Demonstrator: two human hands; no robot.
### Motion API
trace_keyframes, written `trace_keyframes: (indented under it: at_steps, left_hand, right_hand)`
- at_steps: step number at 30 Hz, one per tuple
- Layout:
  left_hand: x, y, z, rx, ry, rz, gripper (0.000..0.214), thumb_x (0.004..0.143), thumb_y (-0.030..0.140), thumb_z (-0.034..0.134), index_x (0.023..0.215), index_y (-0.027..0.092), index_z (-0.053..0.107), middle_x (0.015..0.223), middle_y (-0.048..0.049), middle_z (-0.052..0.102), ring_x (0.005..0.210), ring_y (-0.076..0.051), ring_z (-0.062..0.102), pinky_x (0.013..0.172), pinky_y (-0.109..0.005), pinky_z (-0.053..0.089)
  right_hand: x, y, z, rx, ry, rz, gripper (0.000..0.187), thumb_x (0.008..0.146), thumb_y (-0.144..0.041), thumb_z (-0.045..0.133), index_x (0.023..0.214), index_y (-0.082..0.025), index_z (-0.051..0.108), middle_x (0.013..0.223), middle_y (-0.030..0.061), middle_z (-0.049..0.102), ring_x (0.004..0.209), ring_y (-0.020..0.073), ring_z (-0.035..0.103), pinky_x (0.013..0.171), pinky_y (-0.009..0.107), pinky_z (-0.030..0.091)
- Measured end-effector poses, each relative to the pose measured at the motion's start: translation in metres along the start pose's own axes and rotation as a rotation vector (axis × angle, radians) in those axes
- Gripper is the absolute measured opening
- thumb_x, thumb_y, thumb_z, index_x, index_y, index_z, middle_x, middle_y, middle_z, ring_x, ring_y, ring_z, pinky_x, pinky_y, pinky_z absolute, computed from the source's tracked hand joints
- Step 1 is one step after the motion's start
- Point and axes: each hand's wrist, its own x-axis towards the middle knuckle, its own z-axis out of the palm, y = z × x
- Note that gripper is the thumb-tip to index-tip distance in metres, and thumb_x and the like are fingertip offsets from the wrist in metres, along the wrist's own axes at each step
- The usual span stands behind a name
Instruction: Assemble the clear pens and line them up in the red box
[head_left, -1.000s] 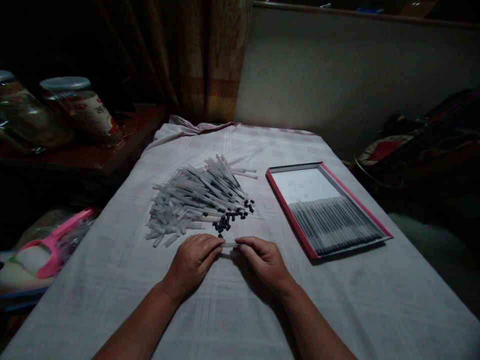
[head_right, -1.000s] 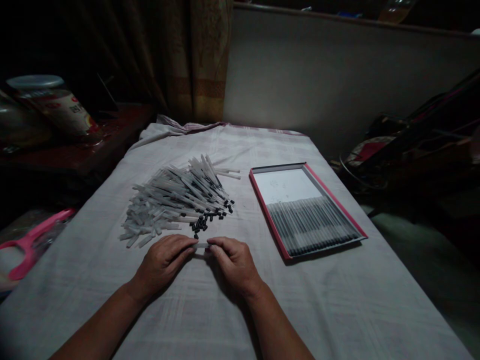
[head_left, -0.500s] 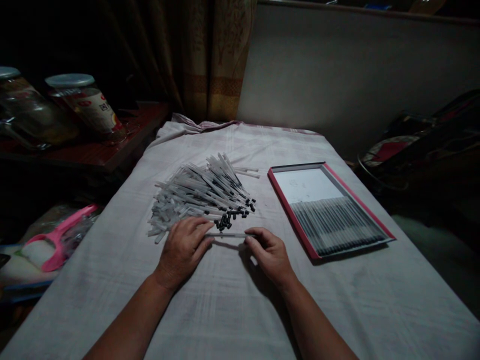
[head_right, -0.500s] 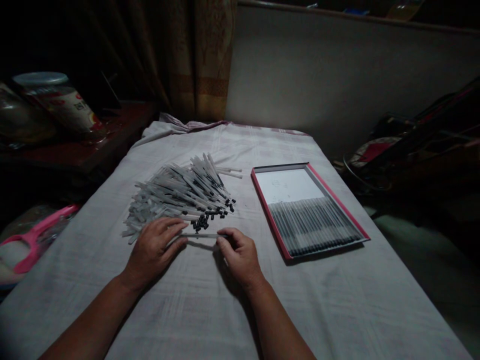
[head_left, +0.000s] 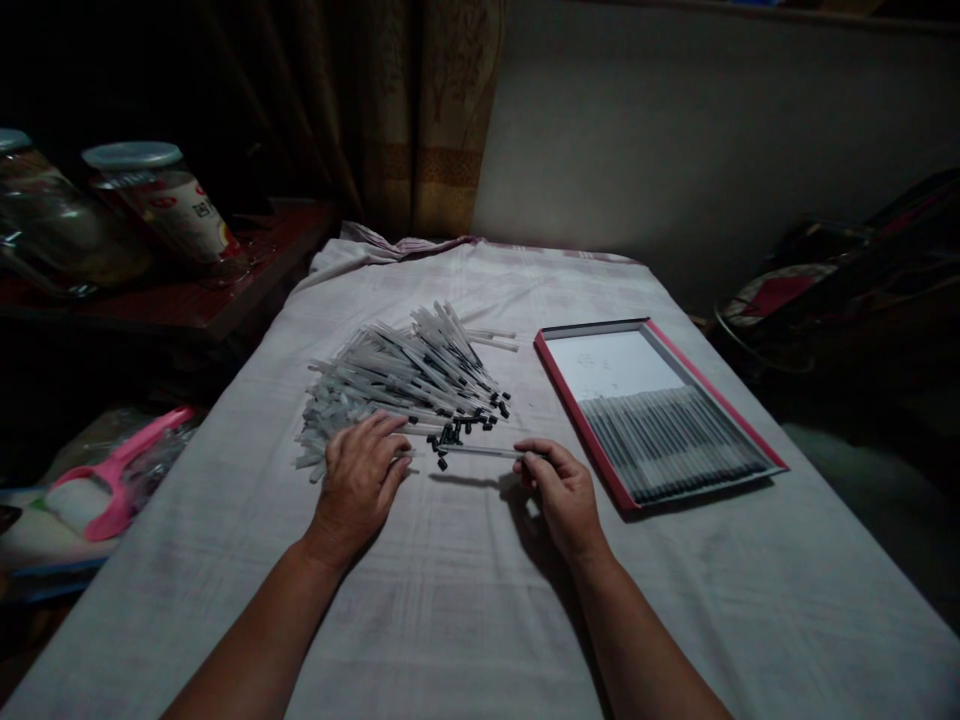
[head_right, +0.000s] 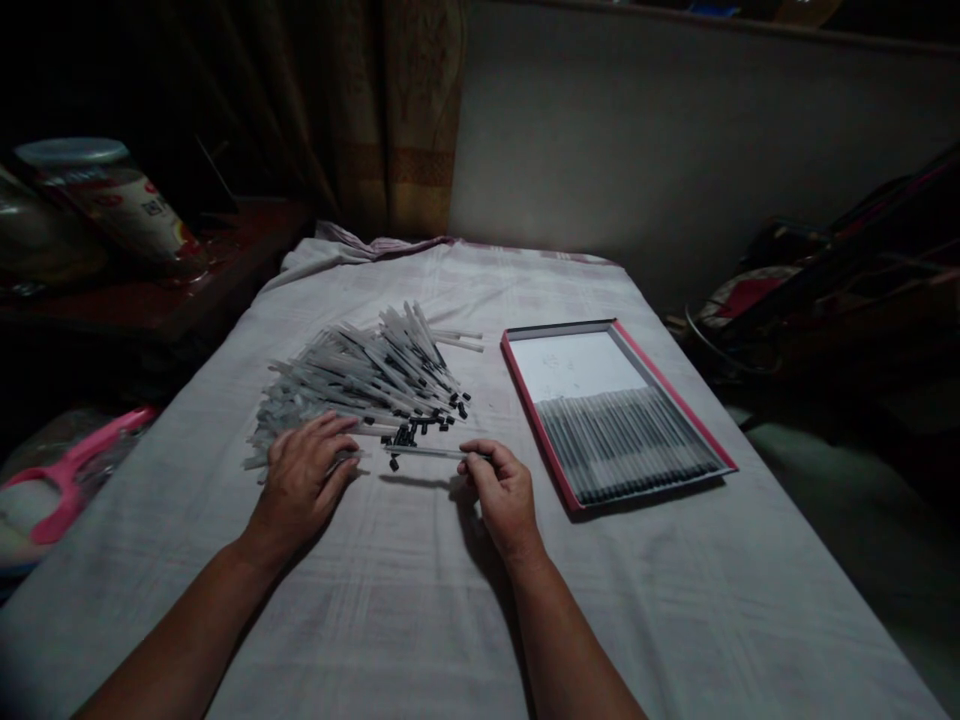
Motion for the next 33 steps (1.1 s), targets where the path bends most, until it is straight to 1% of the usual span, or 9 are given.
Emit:
trace_keyframes:
  at_steps: [2, 5, 15, 19, 22, 26, 28, 30, 33]
  left_hand:
    - [0.000, 0.005, -0.001, -0.069, -0.001, 0.022, 0.011, 0.096, 0.021, 0.051, 0.104, 0.019, 0.059, 0.103, -0.0085, 0.072, 0.103, -0.025, 0.063, 0.094, -0.043, 0.042]
    - [0.000, 0.009, -0.001, -0.121, -0.011, 0.033, 0.010, 0.097, 0.024, 0.050, 0.100, 0.019, 0.058, 0.088, -0.0049, 0.070, 0.085, -0.021, 0.063, 0.086, -0.037, 0.045]
    - [-0.001, 0.012, 0.002, -0.187, -0.049, 0.007, 0.011, 0.097, 0.025, 0.051, 0.100, 0.018, 0.059, 0.087, -0.0050, 0.071, 0.082, -0.020, 0.065, 0.079, -0.034, 0.047]
    - [-0.002, 0.011, 0.002, -0.217, -0.053, 0.015, 0.015, 0.097, 0.026, 0.051, 0.104, 0.018, 0.061, 0.091, -0.0063, 0.072, 0.086, -0.021, 0.066, 0.081, -0.034, 0.049]
    - [-0.003, 0.013, 0.003, -0.286, -0.090, 0.013, 0.015, 0.097, 0.026, 0.053, 0.104, 0.019, 0.064, 0.093, -0.0063, 0.073, 0.089, -0.021, 0.067, 0.082, -0.034, 0.050]
    - [-0.004, 0.016, 0.005, -0.430, -0.157, -0.023, 0.015, 0.096, 0.026, 0.054, 0.102, 0.021, 0.066, 0.092, -0.0050, 0.073, 0.086, -0.019, 0.068, 0.079, -0.032, 0.052]
    - [-0.004, 0.018, 0.005, -0.490, -0.196, -0.031, 0.014, 0.095, 0.026, 0.056, 0.101, 0.021, 0.067, 0.091, -0.0042, 0.074, 0.084, -0.018, 0.068, 0.077, -0.031, 0.052]
    - [-0.004, 0.019, 0.005, -0.528, -0.220, -0.041, 0.012, 0.094, 0.025, 0.058, 0.099, 0.021, 0.068, 0.089, -0.0033, 0.074, 0.083, -0.017, 0.068, 0.076, -0.030, 0.052]
    - [-0.004, 0.020, 0.006, -0.561, -0.212, -0.066, 0.009, 0.092, 0.023, 0.061, 0.096, 0.021, 0.069, 0.087, -0.0026, 0.074, 0.081, -0.017, 0.068, 0.074, -0.029, 0.052]
  right_hand:
    - [-0.001, -0.002, 0.000, -0.004, -0.007, 0.001, 0.023, 0.071, -0.037, 0.067, 0.080, -0.017, 0.071, 0.058, 0.0004, 0.064, 0.049, 0.0109, 0.053, 0.045, 0.022, 0.042]
    - [-0.003, -0.005, 0.001, -0.016, -0.021, 0.014, 0.021, 0.070, -0.036, 0.066, 0.079, -0.017, 0.071, 0.058, 0.0001, 0.064, 0.049, 0.0110, 0.054, 0.046, 0.021, 0.043]
    - [-0.004, -0.003, 0.002, -0.077, -0.041, -0.006, 0.022, 0.072, -0.038, 0.064, 0.079, -0.017, 0.070, 0.058, 0.0000, 0.063, 0.049, 0.0114, 0.052, 0.045, 0.022, 0.042]
    - [-0.003, 0.000, 0.002, -0.084, -0.057, 0.002, 0.023, 0.073, -0.038, 0.064, 0.079, -0.017, 0.070, 0.057, 0.0003, 0.063, 0.049, 0.0120, 0.053, 0.045, 0.022, 0.042]
    - [-0.002, 0.000, -0.002, -0.162, -0.160, 0.002, 0.025, 0.074, -0.037, 0.064, 0.082, -0.016, 0.073, 0.060, 0.0012, 0.065, 0.052, 0.0131, 0.056, 0.048, 0.023, 0.044]
    - [0.000, -0.007, -0.012, -0.372, -0.499, -0.009, 0.026, 0.081, -0.033, 0.062, 0.093, -0.016, 0.077, 0.077, 0.0054, 0.074, 0.069, 0.0179, 0.067, 0.063, 0.027, 0.050]
    - [0.000, -0.012, -0.016, -0.483, -0.630, -0.050, 0.024, 0.086, -0.029, 0.059, 0.095, -0.018, 0.078, 0.085, 0.0061, 0.077, 0.078, 0.0191, 0.069, 0.071, 0.028, 0.051]
    - [0.001, -0.015, -0.016, -0.566, -0.679, -0.113, 0.025, 0.089, -0.027, 0.056, 0.094, -0.019, 0.078, 0.086, 0.0059, 0.077, 0.081, 0.0191, 0.070, 0.074, 0.028, 0.050]
    - [0.001, -0.015, -0.015, -0.627, -0.684, -0.189, 0.026, 0.090, -0.027, 0.054, 0.094, -0.019, 0.078, 0.086, 0.0062, 0.077, 0.080, 0.0191, 0.069, 0.074, 0.028, 0.050]
